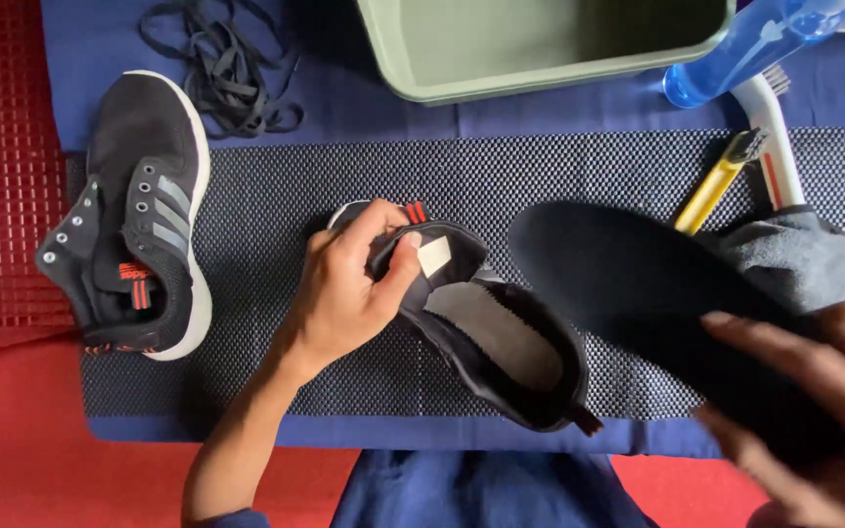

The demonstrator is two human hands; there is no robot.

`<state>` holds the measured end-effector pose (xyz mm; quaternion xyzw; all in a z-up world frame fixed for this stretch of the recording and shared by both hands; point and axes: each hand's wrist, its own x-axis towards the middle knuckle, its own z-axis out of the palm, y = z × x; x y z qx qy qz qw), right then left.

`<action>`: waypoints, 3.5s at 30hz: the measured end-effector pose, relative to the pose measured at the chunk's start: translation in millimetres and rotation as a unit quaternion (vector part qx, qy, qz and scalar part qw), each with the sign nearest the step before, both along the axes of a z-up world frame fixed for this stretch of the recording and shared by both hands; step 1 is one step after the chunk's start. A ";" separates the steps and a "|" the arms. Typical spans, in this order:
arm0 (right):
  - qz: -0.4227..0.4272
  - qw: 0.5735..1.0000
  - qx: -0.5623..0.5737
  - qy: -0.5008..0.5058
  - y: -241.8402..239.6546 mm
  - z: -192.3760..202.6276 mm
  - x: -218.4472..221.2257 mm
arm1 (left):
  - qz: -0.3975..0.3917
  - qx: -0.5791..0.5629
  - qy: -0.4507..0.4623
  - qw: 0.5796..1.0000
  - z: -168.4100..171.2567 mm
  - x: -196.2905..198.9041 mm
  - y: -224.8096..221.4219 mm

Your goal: Cleaning a shoe insole by scrubbing it with a brush and cleaning solution, wiping it dry, and reinserting it into the shoe.

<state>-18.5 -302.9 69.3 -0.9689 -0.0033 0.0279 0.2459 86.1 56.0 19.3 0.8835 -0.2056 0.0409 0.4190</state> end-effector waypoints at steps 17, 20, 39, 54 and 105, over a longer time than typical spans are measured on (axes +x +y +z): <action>0.169 0.984 -0.008 -0.048 75.1 -13.6 -28.8 | 0.014 -0.063 0.000 0.998 -13.9 -6.7 7.6; 0.170 0.979 -0.062 -0.090 66.0 4.8 -33.6 | 0.017 -0.054 -0.012 0.998 -15.1 -6.7 10.8; 0.241 0.969 -0.039 -0.032 94.3 -18.4 -17.2 | -0.052 -0.008 -0.105 0.993 -5.2 -10.5 5.3; 0.549 0.832 -0.075 0.004 106.2 -52.1 38.6 | -0.060 -0.010 -0.097 0.993 -6.7 -15.4 8.1; 0.556 0.782 -0.221 -0.175 140.3 -51.3 40.6 | -0.041 -0.022 -0.070 0.996 -17.6 -22.5 21.4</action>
